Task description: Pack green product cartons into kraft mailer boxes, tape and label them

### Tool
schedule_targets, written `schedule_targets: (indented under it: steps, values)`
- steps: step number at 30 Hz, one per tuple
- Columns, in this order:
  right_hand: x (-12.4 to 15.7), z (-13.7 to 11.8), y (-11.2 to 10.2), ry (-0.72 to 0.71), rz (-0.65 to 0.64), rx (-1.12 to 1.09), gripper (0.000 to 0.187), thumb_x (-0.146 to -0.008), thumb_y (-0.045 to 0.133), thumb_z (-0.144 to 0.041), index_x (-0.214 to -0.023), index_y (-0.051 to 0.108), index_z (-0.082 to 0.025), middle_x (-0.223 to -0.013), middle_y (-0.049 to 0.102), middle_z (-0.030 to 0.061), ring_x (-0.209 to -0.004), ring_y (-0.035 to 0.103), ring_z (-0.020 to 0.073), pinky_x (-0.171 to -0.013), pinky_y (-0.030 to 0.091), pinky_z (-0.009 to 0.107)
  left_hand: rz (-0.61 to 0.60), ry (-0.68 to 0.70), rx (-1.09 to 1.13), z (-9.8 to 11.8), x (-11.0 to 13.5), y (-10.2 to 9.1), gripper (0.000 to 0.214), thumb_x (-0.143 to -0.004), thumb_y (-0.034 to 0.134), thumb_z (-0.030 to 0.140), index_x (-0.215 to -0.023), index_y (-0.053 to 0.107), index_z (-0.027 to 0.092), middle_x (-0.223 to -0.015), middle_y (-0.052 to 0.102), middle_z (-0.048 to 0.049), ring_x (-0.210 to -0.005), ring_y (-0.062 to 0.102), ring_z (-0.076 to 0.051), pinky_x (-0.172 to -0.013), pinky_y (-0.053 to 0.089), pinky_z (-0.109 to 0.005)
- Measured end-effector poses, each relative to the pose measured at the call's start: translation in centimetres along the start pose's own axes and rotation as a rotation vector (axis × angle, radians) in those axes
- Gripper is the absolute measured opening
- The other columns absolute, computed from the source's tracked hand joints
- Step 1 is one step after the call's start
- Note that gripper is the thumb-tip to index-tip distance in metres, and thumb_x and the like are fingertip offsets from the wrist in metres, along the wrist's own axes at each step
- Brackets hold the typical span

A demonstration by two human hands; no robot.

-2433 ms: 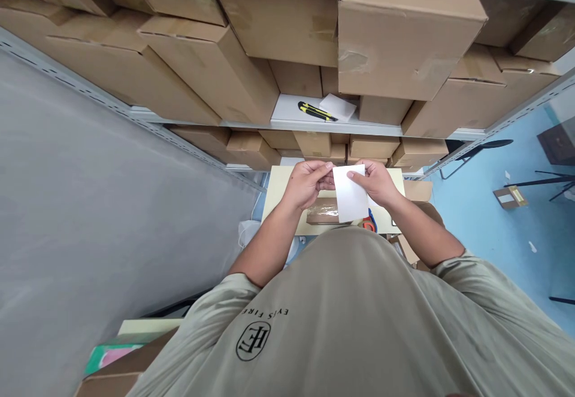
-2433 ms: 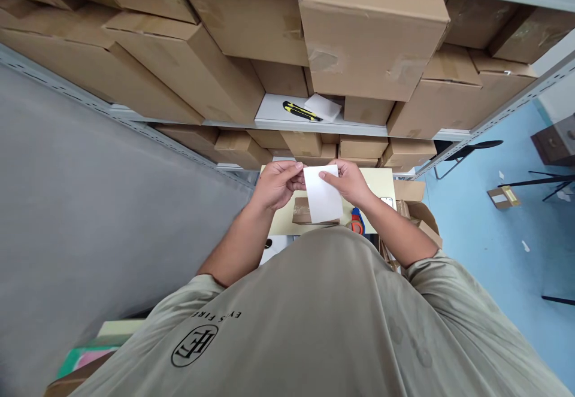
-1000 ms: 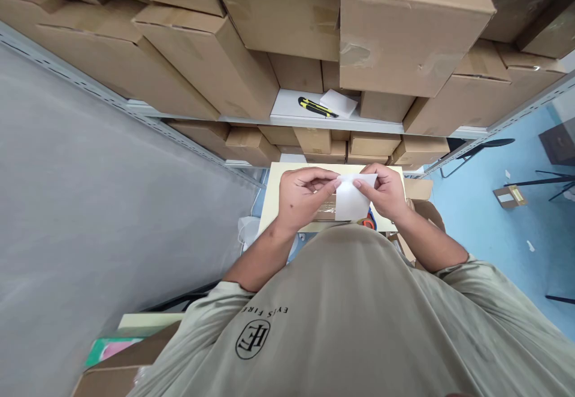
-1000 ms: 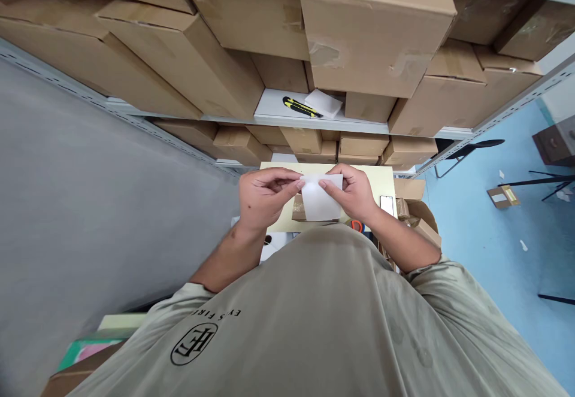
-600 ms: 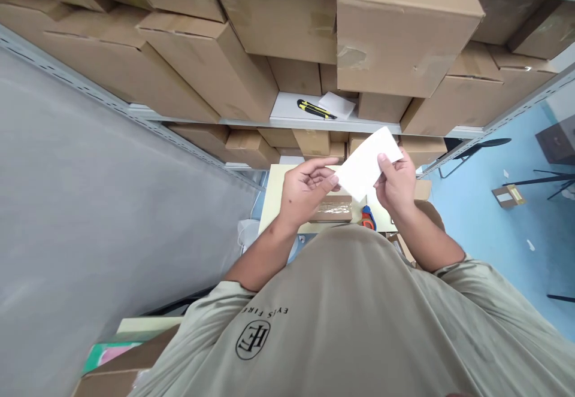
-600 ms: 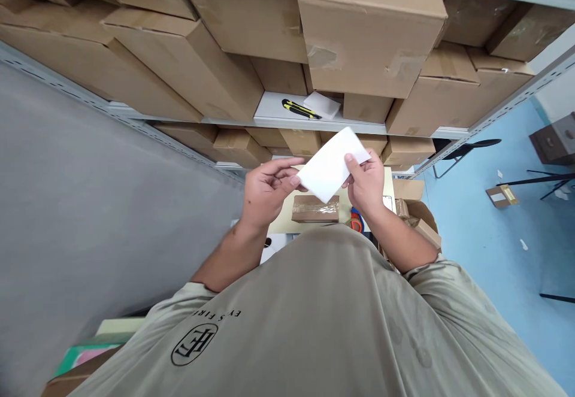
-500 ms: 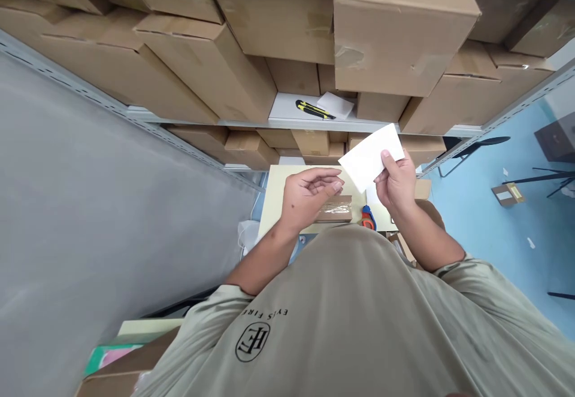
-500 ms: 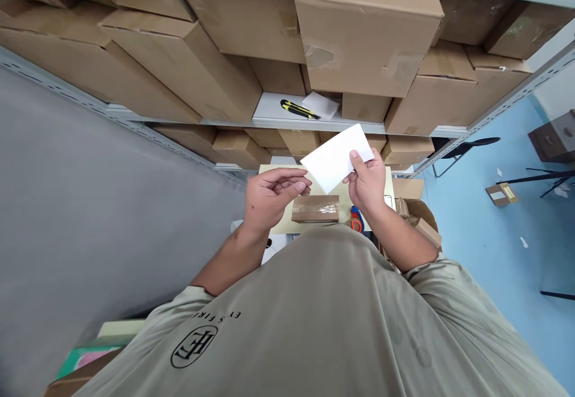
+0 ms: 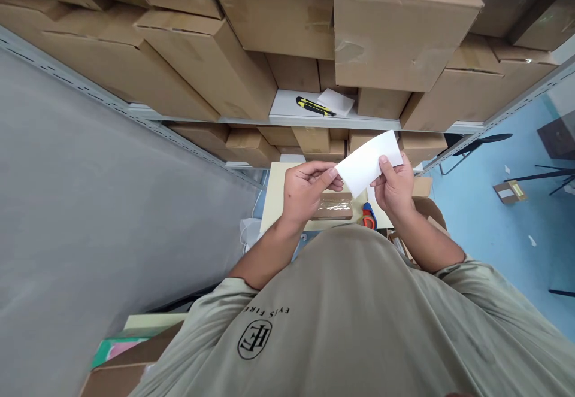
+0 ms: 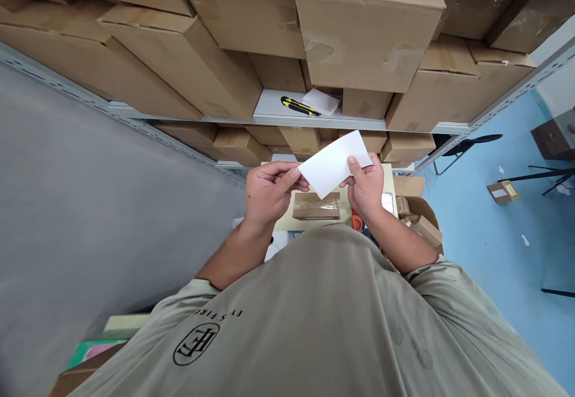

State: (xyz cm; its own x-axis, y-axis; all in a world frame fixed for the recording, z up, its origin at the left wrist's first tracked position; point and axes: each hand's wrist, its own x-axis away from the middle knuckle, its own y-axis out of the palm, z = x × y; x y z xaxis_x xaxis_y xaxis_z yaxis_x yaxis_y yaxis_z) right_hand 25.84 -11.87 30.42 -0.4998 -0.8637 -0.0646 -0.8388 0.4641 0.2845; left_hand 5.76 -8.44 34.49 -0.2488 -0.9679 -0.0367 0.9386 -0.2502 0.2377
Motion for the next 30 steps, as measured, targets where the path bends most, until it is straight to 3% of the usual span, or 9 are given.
schedule_targets:
  steps: [5,9,13,15,17,20,22,25,30]
  values:
    - [0.8,0.0,0.0,0.026,0.021,-0.054,0.065,-0.083,0.092,-0.075,-0.109,0.053,-0.031,-0.098,0.07,-0.0005,-0.08,0.073,0.0175,-0.052,0.065,0.027,0.044,0.056,-0.015,-0.1,-0.3,0.0,0.049,-0.065,0.108,0.058,-0.086,0.085,0.02,-0.075,0.081,-0.0034,-0.063,0.078,-0.019,-0.067,0.071,-0.035]
    - [1.2,0.4,-0.5,-0.045,-0.017,0.041,0.061,-0.087,0.087,-0.078,-0.112,0.055,-0.031,-0.102,0.07,0.0008,-0.09,0.074,0.0202,-0.065,0.071,0.032,0.106,0.12,-0.113,0.3,-0.4,-0.1,0.038,-0.071,0.105,0.05,-0.084,0.085,0.021,-0.075,0.08,-0.0025,-0.065,0.077,-0.018,-0.067,0.068,-0.033]
    - [1.1,-0.7,-1.7,-0.326,0.001,0.319,0.054,-0.094,0.083,-0.071,-0.125,0.064,-0.031,-0.123,0.073,0.0087,-0.12,0.074,0.0285,-0.094,0.07,0.045,0.152,0.32,-0.322,1.0,-0.4,-0.7,0.018,-0.08,0.098,0.036,-0.083,0.087,0.023,-0.079,0.08,-0.0016,-0.072,0.076,-0.017,-0.072,0.065,-0.029]
    - [1.2,-2.0,-2.1,-0.511,-0.009,0.516,0.053,-0.098,0.081,-0.067,-0.134,0.067,-0.032,-0.14,0.071,0.0131,-0.138,0.068,0.035,-0.109,0.063,0.056,0.113,0.443,-0.424,1.2,-0.5,-1.2,0.01,-0.083,0.095,0.03,-0.083,0.087,0.024,-0.079,0.08,-0.0005,-0.072,0.074,-0.015,-0.072,0.063,-0.027]
    - [1.5,-3.4,-1.9,-0.659,-0.112,0.727,0.053,-0.101,0.079,-0.064,-0.141,0.07,-0.032,-0.148,0.07,0.0145,-0.145,0.064,0.0393,-0.116,0.056,0.064,0.021,0.561,-0.485,1.2,-0.7,-1.4,0.006,-0.087,0.092,0.025,-0.084,0.088,0.024,-0.08,0.08,0.0001,-0.069,0.071,-0.013,-0.067,0.06,-0.025]
    - [2.0,-4.6,-0.7,-0.758,-0.368,0.946,0.041,-0.106,0.076,-0.056,-0.138,0.076,-0.031,-0.135,0.08,0.0122,-0.132,0.071,0.0363,-0.114,0.053,0.059,-0.13,0.727,-0.525,0.9,-1.1,-1.5,0.006,-0.094,0.086,0.021,-0.089,0.087,0.023,-0.084,0.082,-0.0003,-0.066,0.069,-0.01,-0.063,0.059,-0.024]
    - [2.2,-4.7,0.1,-0.772,-0.457,0.981,0.026,-0.111,0.072,-0.048,-0.129,0.08,-0.031,-0.118,0.085,0.0088,-0.115,0.077,0.0303,-0.106,0.054,0.05,-0.168,0.803,-0.548,0.6,-1.2,-1.3,0.008,-0.099,0.083,0.021,-0.092,0.087,0.023,-0.085,0.083,-0.0006,-0.068,0.072,-0.011,-0.065,0.061,-0.024]
    - [2.3,-4.6,0.8,-0.805,-0.432,0.954,0.02,-0.115,0.066,-0.039,-0.117,0.084,-0.03,-0.102,0.086,0.006,-0.097,0.078,0.025,-0.094,0.054,0.043,-0.131,0.909,-0.599,0.3,-1.2,-1.1,0.006,-0.102,0.083,0.024,-0.097,0.086,0.024,-0.09,0.084,-0.0012,-0.077,0.079,-0.014,-0.072,0.067,-0.027]
    - [2.5,-5.1,0.9,-0.934,-0.362,0.897,0.019,-0.115,0.067,-0.035,-0.111,0.085,-0.03,-0.095,0.086,0.0049,-0.087,0.077,0.0227,-0.086,0.053,0.042,-0.04,1.136,-0.626,-0.3,-0.7,-1.5,0.005,-0.103,0.084,0.024,-0.107,0.084,0.028,-0.103,0.086,0.0,-0.089,0.084,-0.016,-0.082,0.071,-0.03]
